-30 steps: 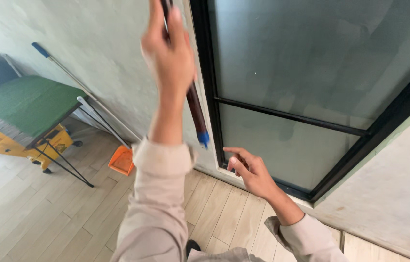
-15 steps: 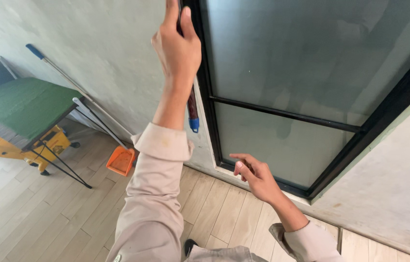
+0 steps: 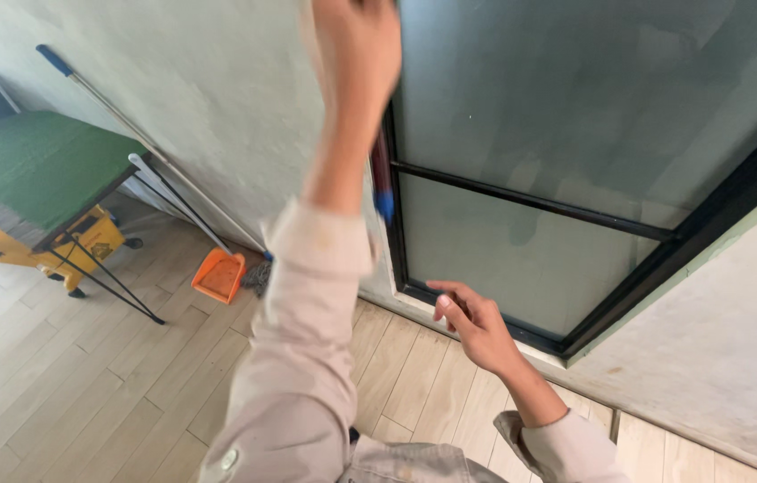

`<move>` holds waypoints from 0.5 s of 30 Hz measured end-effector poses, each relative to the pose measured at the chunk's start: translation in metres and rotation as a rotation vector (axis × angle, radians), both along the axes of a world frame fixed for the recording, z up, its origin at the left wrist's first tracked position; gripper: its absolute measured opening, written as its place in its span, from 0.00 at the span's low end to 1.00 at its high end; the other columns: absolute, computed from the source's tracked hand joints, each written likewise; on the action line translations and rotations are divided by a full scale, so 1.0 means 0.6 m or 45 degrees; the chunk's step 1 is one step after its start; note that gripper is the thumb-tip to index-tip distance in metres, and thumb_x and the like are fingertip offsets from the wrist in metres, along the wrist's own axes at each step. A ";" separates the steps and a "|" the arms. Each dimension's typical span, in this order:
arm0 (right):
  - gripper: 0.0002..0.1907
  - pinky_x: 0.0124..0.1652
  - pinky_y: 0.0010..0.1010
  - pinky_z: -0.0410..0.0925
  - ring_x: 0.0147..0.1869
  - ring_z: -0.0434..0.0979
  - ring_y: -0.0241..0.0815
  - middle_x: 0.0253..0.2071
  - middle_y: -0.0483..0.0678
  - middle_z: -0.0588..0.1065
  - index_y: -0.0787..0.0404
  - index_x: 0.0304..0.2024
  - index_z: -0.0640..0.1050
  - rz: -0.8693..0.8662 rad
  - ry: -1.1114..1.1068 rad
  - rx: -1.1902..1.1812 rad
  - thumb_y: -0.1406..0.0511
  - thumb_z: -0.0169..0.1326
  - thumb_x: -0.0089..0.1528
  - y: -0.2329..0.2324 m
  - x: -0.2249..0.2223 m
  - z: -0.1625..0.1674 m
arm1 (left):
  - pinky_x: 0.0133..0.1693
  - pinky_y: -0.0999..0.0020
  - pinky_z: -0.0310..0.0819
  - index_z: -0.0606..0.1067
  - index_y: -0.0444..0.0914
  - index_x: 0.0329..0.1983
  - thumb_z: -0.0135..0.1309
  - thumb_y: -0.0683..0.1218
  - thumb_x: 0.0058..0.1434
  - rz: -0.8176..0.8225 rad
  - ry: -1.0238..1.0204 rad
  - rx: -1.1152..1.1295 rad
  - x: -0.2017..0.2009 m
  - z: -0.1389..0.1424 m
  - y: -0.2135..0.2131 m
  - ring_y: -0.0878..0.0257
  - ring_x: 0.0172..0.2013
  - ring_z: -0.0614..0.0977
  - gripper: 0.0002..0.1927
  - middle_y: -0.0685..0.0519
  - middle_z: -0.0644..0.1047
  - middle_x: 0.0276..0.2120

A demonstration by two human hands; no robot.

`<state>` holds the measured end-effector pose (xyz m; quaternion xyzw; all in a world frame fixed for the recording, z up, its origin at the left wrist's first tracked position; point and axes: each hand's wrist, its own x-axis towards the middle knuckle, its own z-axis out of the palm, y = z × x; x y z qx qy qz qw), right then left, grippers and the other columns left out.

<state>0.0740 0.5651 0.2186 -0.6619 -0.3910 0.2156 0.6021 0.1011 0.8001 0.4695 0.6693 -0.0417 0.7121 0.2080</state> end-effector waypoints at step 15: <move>0.22 0.34 0.25 0.67 0.31 0.69 0.33 0.31 0.44 0.75 0.64 0.56 0.77 0.078 0.235 -0.127 0.57 0.44 0.70 0.008 -0.009 -0.103 | 0.30 0.68 0.73 0.63 0.33 0.74 0.49 0.43 0.74 0.009 0.456 -0.461 -0.153 -0.581 -0.165 0.59 0.26 0.79 0.26 0.45 0.78 0.32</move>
